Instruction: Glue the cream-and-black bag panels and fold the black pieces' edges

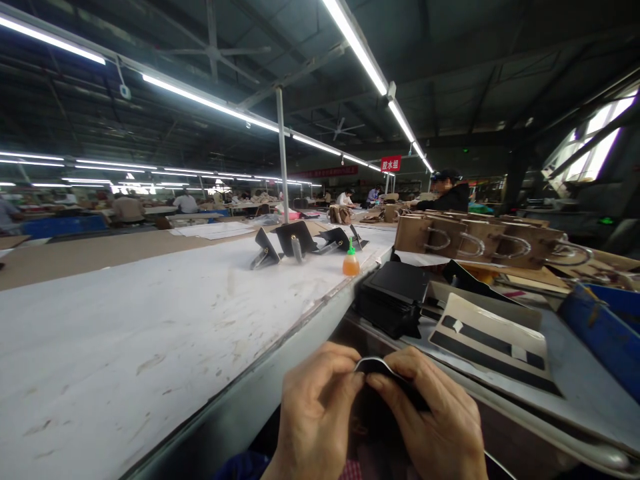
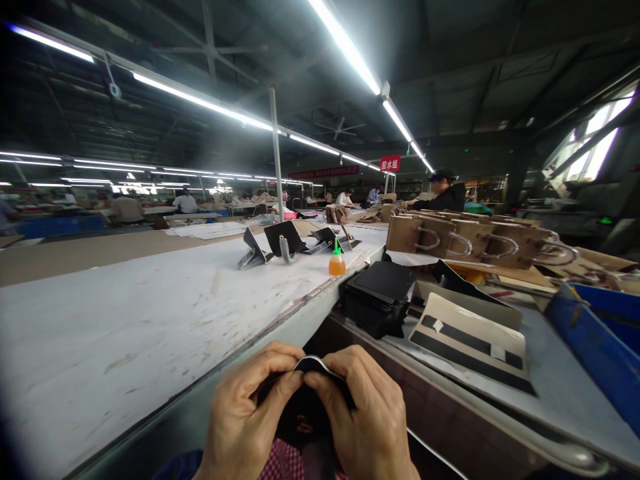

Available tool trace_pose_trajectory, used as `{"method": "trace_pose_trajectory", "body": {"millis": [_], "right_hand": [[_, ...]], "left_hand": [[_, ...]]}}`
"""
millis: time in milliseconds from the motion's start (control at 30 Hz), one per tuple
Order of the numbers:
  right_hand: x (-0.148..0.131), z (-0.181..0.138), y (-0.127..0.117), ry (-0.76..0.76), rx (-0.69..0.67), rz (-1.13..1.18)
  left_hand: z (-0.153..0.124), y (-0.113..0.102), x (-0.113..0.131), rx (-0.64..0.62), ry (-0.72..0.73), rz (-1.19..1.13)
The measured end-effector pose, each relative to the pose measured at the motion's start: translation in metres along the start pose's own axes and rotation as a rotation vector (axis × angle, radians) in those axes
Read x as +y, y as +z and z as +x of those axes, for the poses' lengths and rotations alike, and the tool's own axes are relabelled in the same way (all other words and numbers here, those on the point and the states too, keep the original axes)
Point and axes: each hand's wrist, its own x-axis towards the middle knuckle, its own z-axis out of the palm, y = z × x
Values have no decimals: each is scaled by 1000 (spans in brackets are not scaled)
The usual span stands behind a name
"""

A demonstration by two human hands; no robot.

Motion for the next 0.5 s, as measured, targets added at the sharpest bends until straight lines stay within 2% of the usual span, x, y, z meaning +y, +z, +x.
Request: {"method": "trace_pose_trajectory", "body": {"millis": [100,267,400,500], "right_hand": [[-1,-1,1,48,-21,14],[3,-6,5,211,-41,102],[5,-8,3,157,-25,161],[4,-7,0,148,-71,183]], "left_hand": [[-1,2,0,7,22,-1],[3,1,1,-17,43,-9],[2,-4,-3,-56,34,-17],[-2,-7,-7,-78,30,-7]]}}
